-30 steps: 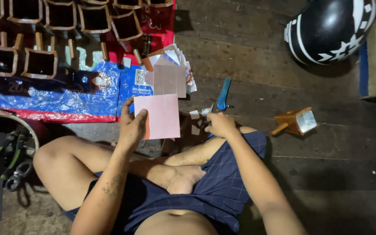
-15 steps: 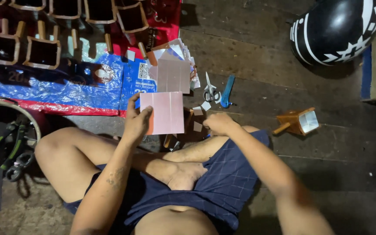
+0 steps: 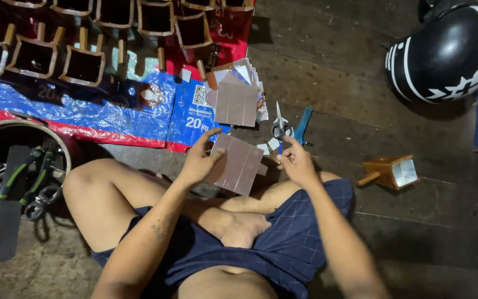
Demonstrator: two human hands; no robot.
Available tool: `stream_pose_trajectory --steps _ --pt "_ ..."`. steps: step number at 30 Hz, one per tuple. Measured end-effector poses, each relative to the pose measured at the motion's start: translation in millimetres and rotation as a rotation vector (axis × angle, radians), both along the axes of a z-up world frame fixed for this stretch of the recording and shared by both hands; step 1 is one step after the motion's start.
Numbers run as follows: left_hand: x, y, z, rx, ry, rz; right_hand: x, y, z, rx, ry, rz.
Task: Marking a pattern on a thin sheet of material and cutting it out with scissors.
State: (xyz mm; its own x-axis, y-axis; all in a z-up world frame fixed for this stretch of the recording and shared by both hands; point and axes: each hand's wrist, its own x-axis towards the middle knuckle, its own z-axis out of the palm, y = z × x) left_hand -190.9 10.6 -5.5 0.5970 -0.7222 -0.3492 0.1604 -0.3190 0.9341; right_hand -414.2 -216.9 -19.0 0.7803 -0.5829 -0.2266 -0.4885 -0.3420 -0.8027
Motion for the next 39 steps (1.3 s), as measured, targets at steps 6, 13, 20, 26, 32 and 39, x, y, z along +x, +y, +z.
stream_pose_trajectory --steps 6,13,20,26,32,39 --pt "-12.1 -5.5 11.6 0.229 -0.177 0.012 -10.0 57.8 -69.3 0.73 -0.497 -0.596" --pt "-29.7 -1.8 15.3 0.205 -0.209 0.071 25.1 77.1 -47.1 0.422 -0.369 -0.51" --pt "-34.5 3.2 3.6 0.163 -0.209 0.162 34.6 80.8 -21.4 0.236 -0.228 -0.374" --pt "-24.7 2.9 15.0 0.2 -0.201 0.127 43.0 82.4 -3.9 0.295 -0.225 -0.373" --pt "-27.0 5.8 2.6 0.231 -0.151 0.119 39.6 82.1 -11.2 0.393 -0.317 -0.378" --pt "-24.2 4.0 13.0 0.185 -0.13 0.107 39.8 83.1 -16.7 0.45 -0.401 -0.403"
